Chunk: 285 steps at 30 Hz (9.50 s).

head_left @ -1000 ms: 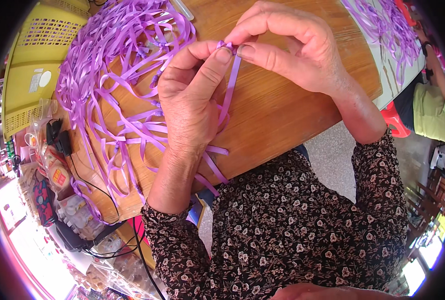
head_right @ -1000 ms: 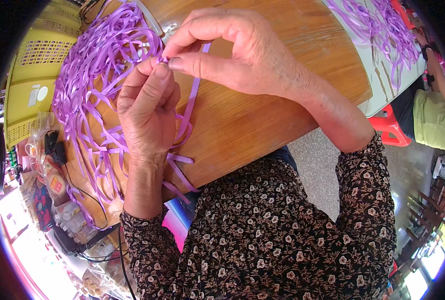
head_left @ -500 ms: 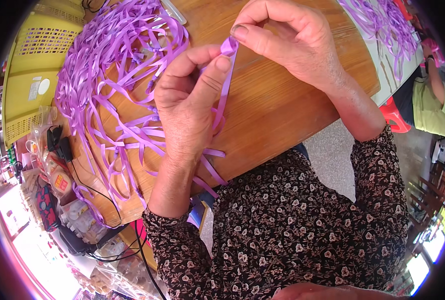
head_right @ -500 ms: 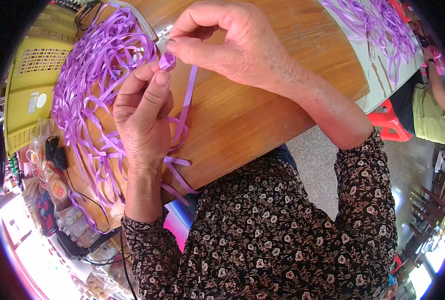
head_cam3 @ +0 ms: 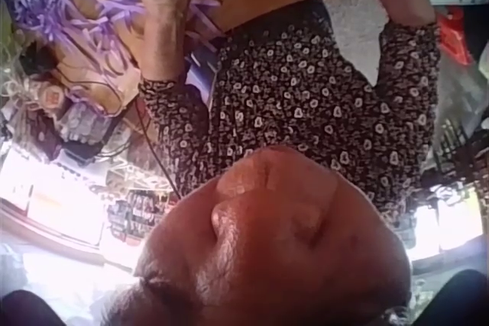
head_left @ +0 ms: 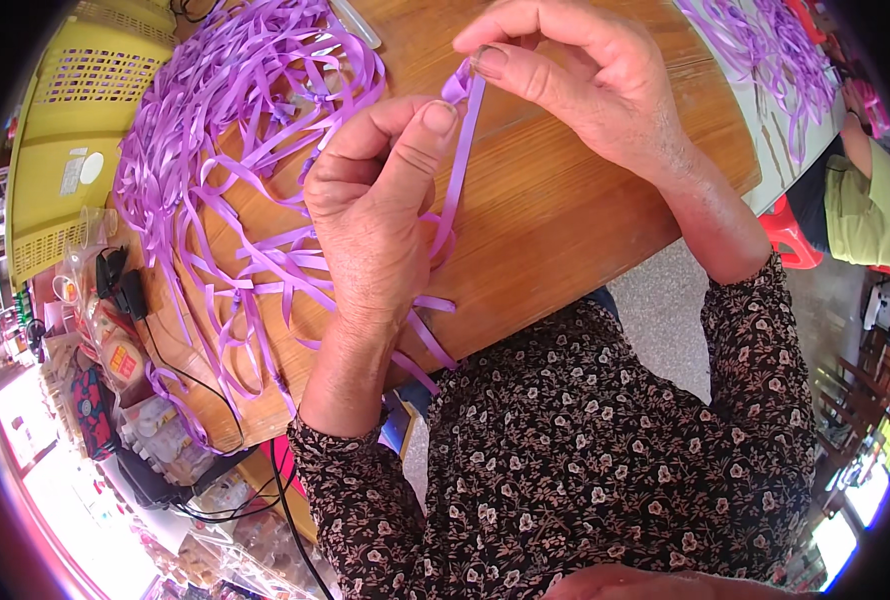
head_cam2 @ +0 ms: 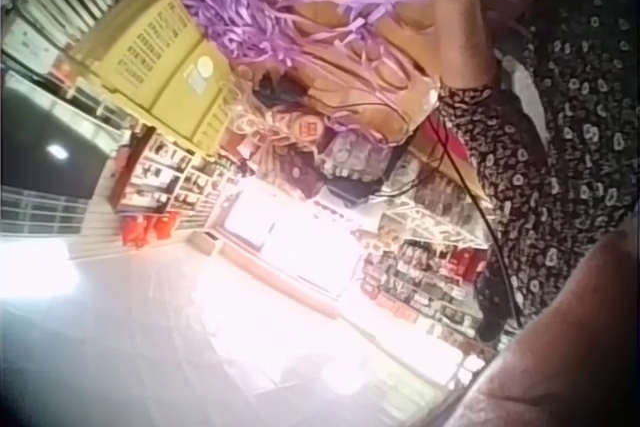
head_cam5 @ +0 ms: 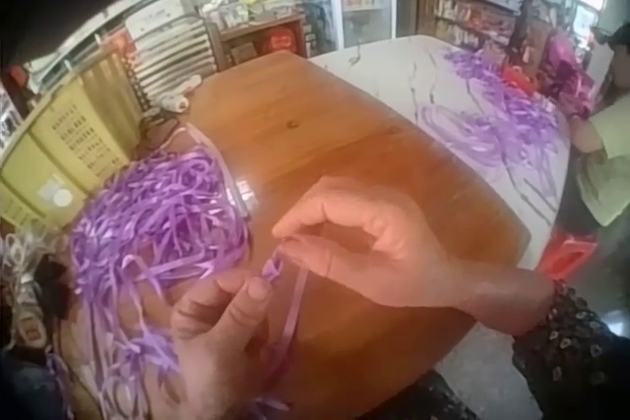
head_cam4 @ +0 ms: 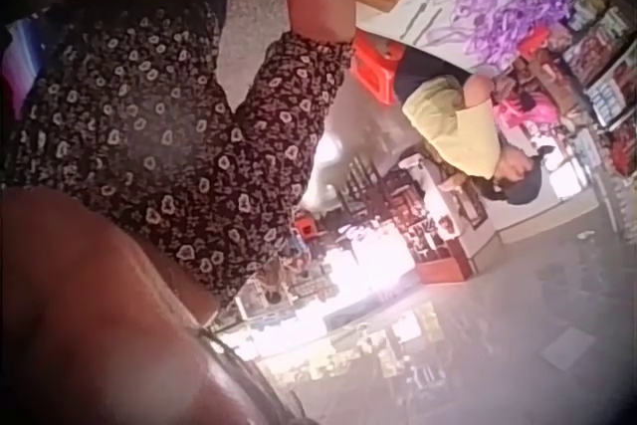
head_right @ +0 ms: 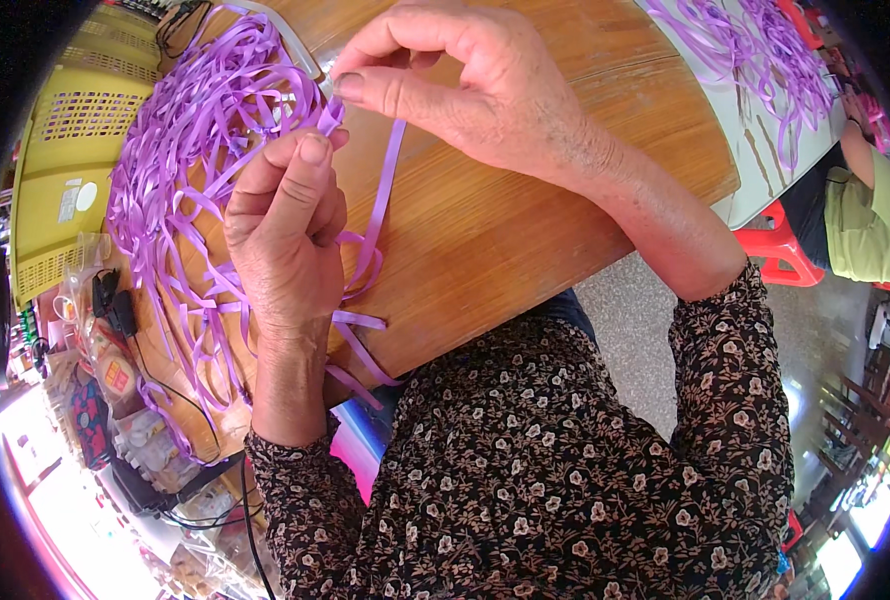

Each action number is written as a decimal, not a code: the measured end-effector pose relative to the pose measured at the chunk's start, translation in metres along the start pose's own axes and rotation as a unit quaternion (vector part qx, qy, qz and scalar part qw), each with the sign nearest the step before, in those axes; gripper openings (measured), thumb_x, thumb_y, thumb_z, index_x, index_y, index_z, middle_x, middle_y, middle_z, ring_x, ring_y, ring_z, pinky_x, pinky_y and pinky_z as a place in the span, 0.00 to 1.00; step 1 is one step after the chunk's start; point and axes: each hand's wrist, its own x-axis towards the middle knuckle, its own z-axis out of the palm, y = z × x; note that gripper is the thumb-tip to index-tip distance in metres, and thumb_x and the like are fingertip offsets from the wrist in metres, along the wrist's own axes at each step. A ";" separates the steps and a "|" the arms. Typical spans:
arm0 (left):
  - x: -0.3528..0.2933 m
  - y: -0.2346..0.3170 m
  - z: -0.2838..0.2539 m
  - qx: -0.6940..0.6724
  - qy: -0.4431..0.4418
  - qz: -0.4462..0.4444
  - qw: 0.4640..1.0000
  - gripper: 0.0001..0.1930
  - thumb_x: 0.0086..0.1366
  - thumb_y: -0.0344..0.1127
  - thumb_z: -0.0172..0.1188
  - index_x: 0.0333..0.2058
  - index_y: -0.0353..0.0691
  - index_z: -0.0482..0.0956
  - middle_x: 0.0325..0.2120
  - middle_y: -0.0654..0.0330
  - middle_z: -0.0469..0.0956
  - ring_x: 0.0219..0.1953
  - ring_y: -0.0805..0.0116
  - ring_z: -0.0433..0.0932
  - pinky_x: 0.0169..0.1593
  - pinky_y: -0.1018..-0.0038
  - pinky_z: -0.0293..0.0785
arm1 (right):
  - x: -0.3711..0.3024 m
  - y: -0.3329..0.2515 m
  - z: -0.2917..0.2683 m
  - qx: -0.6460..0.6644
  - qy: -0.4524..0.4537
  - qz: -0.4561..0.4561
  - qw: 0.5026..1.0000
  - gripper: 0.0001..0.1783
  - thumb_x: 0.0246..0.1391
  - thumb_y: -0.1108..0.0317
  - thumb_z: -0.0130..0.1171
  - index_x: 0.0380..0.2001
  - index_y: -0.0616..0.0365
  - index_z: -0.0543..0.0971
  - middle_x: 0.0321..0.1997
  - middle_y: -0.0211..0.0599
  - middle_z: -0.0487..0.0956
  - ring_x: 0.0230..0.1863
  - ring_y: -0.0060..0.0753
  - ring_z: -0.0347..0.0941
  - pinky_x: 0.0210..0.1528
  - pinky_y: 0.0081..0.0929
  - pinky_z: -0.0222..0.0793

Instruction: Tying small knots at one end of several thin purple ribbons.

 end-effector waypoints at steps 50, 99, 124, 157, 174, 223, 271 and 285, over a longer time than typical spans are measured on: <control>0.007 0.015 -0.014 0.002 -0.002 0.042 0.999 0.02 0.58 0.27 0.60 0.29 0.35 0.79 0.16 0.72 0.69 0.14 0.87 0.54 0.18 0.86 0.45 | 0.021 -0.033 -0.016 -0.092 -0.077 0.192 0.974 0.18 0.44 0.69 0.65 0.41 0.57 0.78 0.31 0.34 0.75 0.34 0.36 0.70 0.39 0.30 0.65; -0.048 0.059 -0.069 0.110 -0.055 0.035 0.992 0.20 0.63 0.22 0.49 0.54 0.38 0.64 0.31 0.61 0.79 0.26 0.86 0.67 0.28 0.89 0.59 | 0.057 -0.051 0.014 -0.211 -0.016 0.210 0.955 0.07 0.48 0.82 0.55 0.32 0.62 0.79 0.31 0.37 0.77 0.32 0.28 0.73 0.37 0.22 0.67; -0.054 0.079 -0.122 0.450 0.125 0.266 0.843 0.09 0.58 0.19 0.56 0.37 0.33 0.78 0.27 0.64 0.78 0.30 0.80 0.74 0.35 0.85 0.68 | 0.005 -0.025 -0.073 -0.245 -0.031 0.207 0.947 0.07 0.54 0.79 0.52 0.37 0.64 0.75 0.35 0.31 0.74 0.38 0.20 0.70 0.40 0.15 0.64; -0.051 0.054 -0.202 -0.338 0.206 0.178 0.901 0.11 0.64 0.35 0.52 0.37 0.32 0.74 0.39 0.52 0.76 0.48 0.55 0.73 0.58 0.56 0.64 | -0.049 0.027 -0.184 0.580 0.442 0.288 0.621 0.07 0.58 0.73 0.48 0.37 0.66 0.66 0.30 0.36 0.64 0.30 0.29 0.60 0.44 0.35 0.58; -0.044 0.047 -0.073 -0.100 0.030 0.120 0.987 0.11 0.64 0.30 0.53 0.44 0.31 0.74 0.29 0.61 0.76 0.24 0.80 0.62 0.30 0.84 0.60 | 0.035 -0.047 0.010 0.117 -0.035 0.476 0.871 0.15 0.59 0.71 0.50 0.49 0.60 0.74 0.36 0.26 0.74 0.26 0.10 0.61 0.27 0.06 0.55; -0.047 0.023 -0.038 0.243 0.054 0.265 0.932 0.02 0.59 0.22 0.55 0.31 0.31 0.74 0.25 0.62 0.68 0.28 0.75 0.63 0.33 0.81 0.61 | 0.036 -0.047 0.056 0.083 -0.057 0.165 0.981 0.10 0.41 0.82 0.63 0.31 0.63 0.80 0.31 0.37 0.76 0.30 0.22 0.72 0.29 0.14 0.66; -0.041 0.014 -0.044 0.392 0.008 0.423 0.817 0.09 0.51 0.20 0.61 0.32 0.30 0.74 0.20 0.59 0.71 0.19 0.68 0.64 0.21 0.75 0.61 | 0.039 -0.054 0.047 0.013 -0.149 0.122 0.981 0.09 0.40 0.81 0.63 0.29 0.67 0.79 0.27 0.42 0.75 0.23 0.27 0.69 0.22 0.18 0.62; -0.050 0.007 -0.040 0.359 0.055 0.412 0.836 0.09 0.50 0.19 0.62 0.32 0.30 0.74 0.23 0.57 0.74 0.20 0.68 0.65 0.21 0.77 0.61 | 0.036 -0.054 0.055 0.050 -0.139 0.133 0.980 0.09 0.39 0.82 0.63 0.29 0.67 0.78 0.28 0.42 0.75 0.24 0.25 0.69 0.23 0.18 0.62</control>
